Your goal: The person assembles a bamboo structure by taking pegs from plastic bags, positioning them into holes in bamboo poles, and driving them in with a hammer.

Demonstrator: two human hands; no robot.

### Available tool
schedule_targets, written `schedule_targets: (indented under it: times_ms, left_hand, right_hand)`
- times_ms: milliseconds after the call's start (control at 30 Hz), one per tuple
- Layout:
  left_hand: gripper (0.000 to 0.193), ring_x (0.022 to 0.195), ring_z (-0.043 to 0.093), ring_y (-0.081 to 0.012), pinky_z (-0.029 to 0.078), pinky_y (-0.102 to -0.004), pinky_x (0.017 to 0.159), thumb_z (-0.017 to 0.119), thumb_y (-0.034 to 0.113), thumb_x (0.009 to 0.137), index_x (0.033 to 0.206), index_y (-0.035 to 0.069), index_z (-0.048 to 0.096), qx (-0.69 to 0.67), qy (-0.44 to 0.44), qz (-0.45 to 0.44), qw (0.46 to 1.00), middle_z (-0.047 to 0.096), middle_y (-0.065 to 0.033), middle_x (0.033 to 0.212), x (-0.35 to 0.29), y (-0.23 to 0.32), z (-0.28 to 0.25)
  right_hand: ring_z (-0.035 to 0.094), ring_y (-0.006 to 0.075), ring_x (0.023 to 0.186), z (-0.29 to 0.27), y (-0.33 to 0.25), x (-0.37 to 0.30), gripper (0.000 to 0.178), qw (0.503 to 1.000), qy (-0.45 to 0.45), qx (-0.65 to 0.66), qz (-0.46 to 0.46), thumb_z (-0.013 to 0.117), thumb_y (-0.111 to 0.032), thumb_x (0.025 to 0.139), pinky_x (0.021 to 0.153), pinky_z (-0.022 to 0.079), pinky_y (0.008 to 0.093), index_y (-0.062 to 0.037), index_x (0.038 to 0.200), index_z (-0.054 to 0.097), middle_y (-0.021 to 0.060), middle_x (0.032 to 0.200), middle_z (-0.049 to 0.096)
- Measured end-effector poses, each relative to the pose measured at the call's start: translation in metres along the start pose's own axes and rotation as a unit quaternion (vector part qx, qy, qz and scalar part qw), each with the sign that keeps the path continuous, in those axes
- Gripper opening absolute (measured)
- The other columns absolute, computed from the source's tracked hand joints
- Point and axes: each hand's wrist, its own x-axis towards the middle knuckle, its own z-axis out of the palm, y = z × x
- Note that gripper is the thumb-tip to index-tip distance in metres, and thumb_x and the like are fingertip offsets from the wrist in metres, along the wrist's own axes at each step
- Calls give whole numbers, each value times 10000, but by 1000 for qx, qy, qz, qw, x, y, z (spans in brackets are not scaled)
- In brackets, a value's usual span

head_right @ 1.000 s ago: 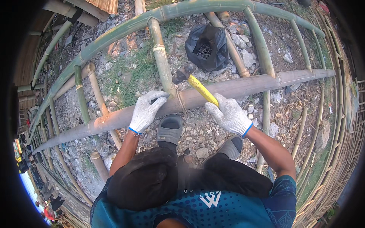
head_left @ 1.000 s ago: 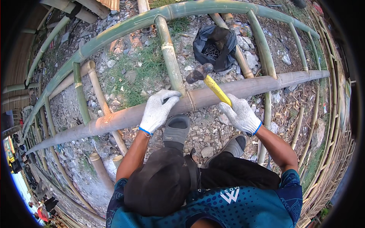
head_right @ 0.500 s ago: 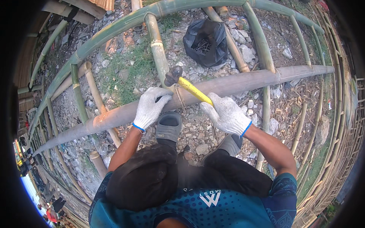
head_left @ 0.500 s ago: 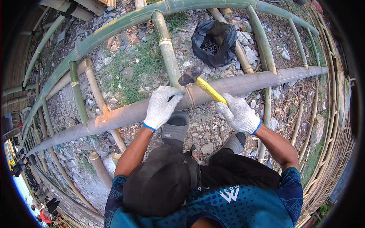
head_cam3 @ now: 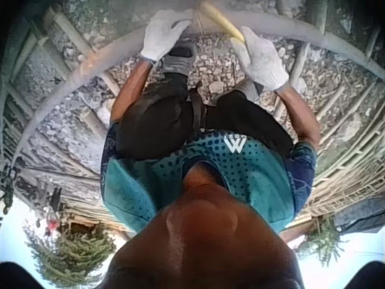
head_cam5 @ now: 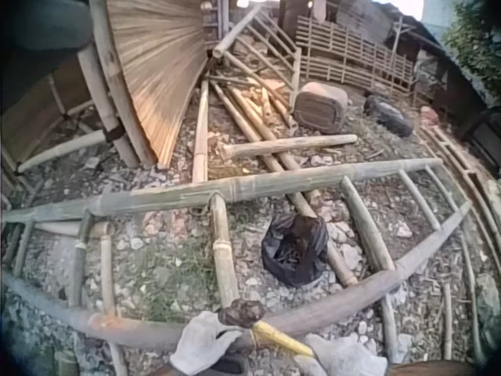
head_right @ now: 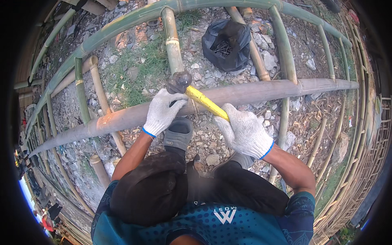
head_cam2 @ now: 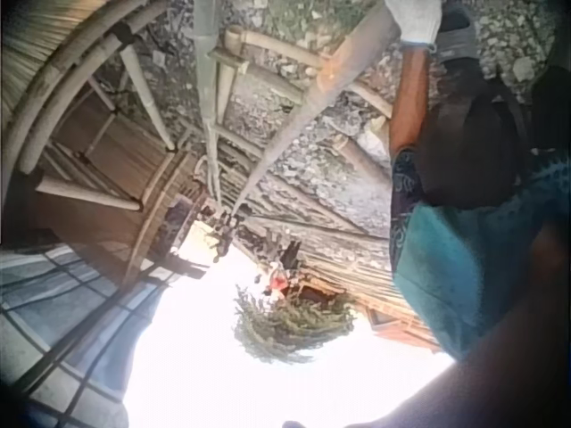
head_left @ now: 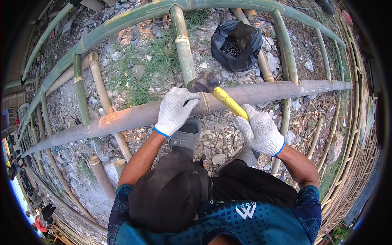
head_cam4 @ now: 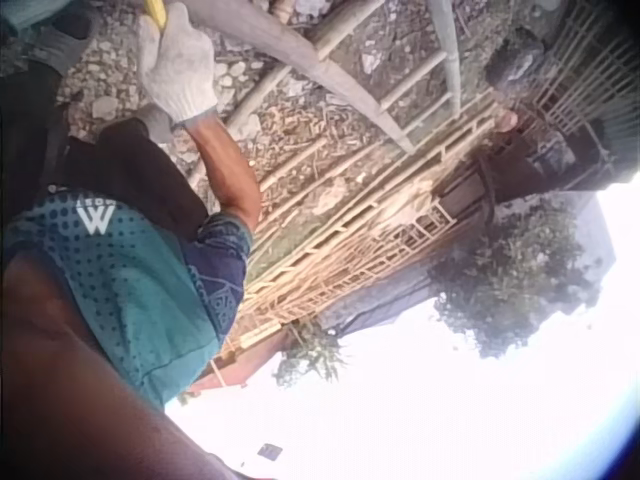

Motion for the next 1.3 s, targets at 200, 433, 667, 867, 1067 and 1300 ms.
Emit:
schedule_targets:
  times_ms: [200, 433, 667, 867, 1067, 1300]
  left_hand:
    - [216, 982, 653, -403, 528, -497, 866, 760, 218, 926, 1049, 40, 772, 37, -7, 6, 999, 720, -186, 996, 0, 3, 1]
    - [187, 981, 656, -391, 529, -503, 872, 750, 171, 918, 1056, 46, 764, 41, 7, 17, 999, 712, -174, 986, -2, -2, 9]
    - [170, 1005, 661, -378, 537, -479, 890, 751, 151, 907, 1044, 53, 778, 29, 11, 36, 999, 722, -165, 996, -7, -3, 10]
    - [259, 1069, 657, -386, 535, -476, 942, 731, 122, 891, 1125, 10, 719, -2, 7, 57, 998, 706, -179, 1133, -9, -6, 5]
    - [368, 1190, 666, -346, 510, -428, 1062, 597, 47, 939, 1296, 24, 681, -121, 75, -66, 988, 676, -189, 1272, -2, -1, -28]
    - [351, 1146, 681, -299, 522, -393, 1018, 567, 41, 978, 1307, 43, 688, -81, 187, -75, 976, 681, -166, 1272, -5, -24, -33]
  right_hand:
    - [671, 491, 770, 13, 19, 5, 263, 998, -17, -46, -29, 632, -272, 1036, 674, 500, 559, -21, 1101, 590, 247, 775, 638]
    - [688, 487, 763, 15, 17, 0, 283, 998, -29, -51, 16, 625, -275, 1044, 663, 514, 558, -16, 1156, 600, 256, 789, 659]
    - [678, 472, 672, 17, 14, -5, 280, 1000, 28, -7, -12, 606, -313, 1053, 603, 514, 566, -37, 1091, 574, 235, 682, 634]
    - [682, 462, 673, 6, 6, -1, 258, 999, 39, -3, -33, 643, -260, 1032, 599, 517, 550, -28, 1113, 569, 235, 694, 635]
    - [675, 469, 685, 28, 16, 5, 279, 996, -44, -82, 9, 631, -287, 1043, 613, 508, 553, -18, 1056, 560, 232, 678, 616]
    - [665, 499, 753, 16, 8, -13, 238, 984, 91, 131, -83, 620, -229, 1021, 636, 483, 562, -3, 1091, 588, 289, 810, 639]
